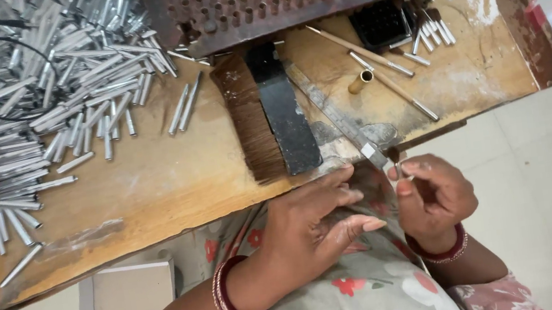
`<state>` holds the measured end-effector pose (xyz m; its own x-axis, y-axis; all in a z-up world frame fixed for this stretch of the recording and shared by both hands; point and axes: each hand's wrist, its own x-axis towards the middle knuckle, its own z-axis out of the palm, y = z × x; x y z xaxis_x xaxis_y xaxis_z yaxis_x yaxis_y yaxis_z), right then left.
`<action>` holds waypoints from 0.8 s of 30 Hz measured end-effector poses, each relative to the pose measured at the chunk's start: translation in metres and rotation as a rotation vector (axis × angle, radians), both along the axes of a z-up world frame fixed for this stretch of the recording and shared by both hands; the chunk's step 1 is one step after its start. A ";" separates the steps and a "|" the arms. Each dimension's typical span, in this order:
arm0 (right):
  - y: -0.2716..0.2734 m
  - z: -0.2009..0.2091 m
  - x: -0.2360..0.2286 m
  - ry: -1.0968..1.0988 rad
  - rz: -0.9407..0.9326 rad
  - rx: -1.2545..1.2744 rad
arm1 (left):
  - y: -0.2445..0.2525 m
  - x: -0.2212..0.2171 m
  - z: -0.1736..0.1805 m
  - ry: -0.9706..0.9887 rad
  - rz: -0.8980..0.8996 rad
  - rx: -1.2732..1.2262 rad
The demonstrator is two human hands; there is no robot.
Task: The person sits at a workbench and assembles small metal pen barrel components. They pick metal tubes from a pile, press a small white insert into each tube by hand, use a wooden stick tool to seat parts, and place finished assemblies onto a perforated metal tray.
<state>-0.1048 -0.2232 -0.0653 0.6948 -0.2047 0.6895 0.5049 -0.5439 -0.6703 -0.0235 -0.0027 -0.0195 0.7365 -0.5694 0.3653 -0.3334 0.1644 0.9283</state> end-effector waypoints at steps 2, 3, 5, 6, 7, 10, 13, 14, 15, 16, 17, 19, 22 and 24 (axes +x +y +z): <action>-0.011 -0.005 -0.002 0.043 -0.173 -0.089 | -0.002 0.006 0.002 -0.188 -0.091 0.230; -0.012 -0.005 -0.005 0.057 -0.182 -0.092 | -0.007 0.007 -0.003 -0.175 -0.103 0.227; -0.014 -0.004 -0.006 0.081 -0.276 -0.332 | -0.016 0.010 -0.012 -0.337 -0.159 0.426; -0.014 -0.004 -0.006 0.090 -0.280 -0.331 | -0.021 0.011 -0.016 -0.330 -0.166 0.426; -0.014 -0.003 -0.006 0.091 -0.272 -0.387 | -0.025 0.010 -0.020 -0.343 -0.174 0.491; -0.014 -0.001 -0.004 0.089 -0.244 -0.440 | -0.033 0.011 -0.024 -0.356 -0.192 0.578; -0.015 0.003 -0.001 0.098 -0.213 -0.438 | -0.034 0.013 -0.024 -0.363 -0.205 0.580; -0.015 0.004 -0.001 0.107 -0.202 -0.438 | -0.034 0.013 -0.024 -0.370 -0.205 0.559; -0.015 0.006 -0.001 0.110 -0.202 -0.435 | -0.034 0.013 -0.024 -0.367 -0.206 0.561; -0.015 0.007 -0.002 0.124 -0.196 -0.437 | -0.035 0.014 -0.023 -0.354 -0.210 0.569; -0.015 0.009 -0.002 0.139 -0.191 -0.438 | -0.035 0.013 -0.021 -0.341 -0.213 0.577; -0.016 0.006 -0.005 0.154 -0.220 -0.409 | -0.017 0.017 -0.009 -0.313 -0.239 0.459; -0.032 0.003 -0.002 0.145 -0.288 -0.354 | 0.037 0.027 0.018 -0.224 -0.383 0.365; -0.052 0.005 0.007 0.124 -0.327 -0.318 | 0.091 0.023 0.015 -0.159 -0.503 0.396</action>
<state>-0.0980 -0.2750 -0.0599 0.7097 -0.2186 0.6697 0.1995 -0.8494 -0.4887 -0.0007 0.0884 -0.0044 0.2997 -0.9437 0.1400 -0.4432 -0.0078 0.8964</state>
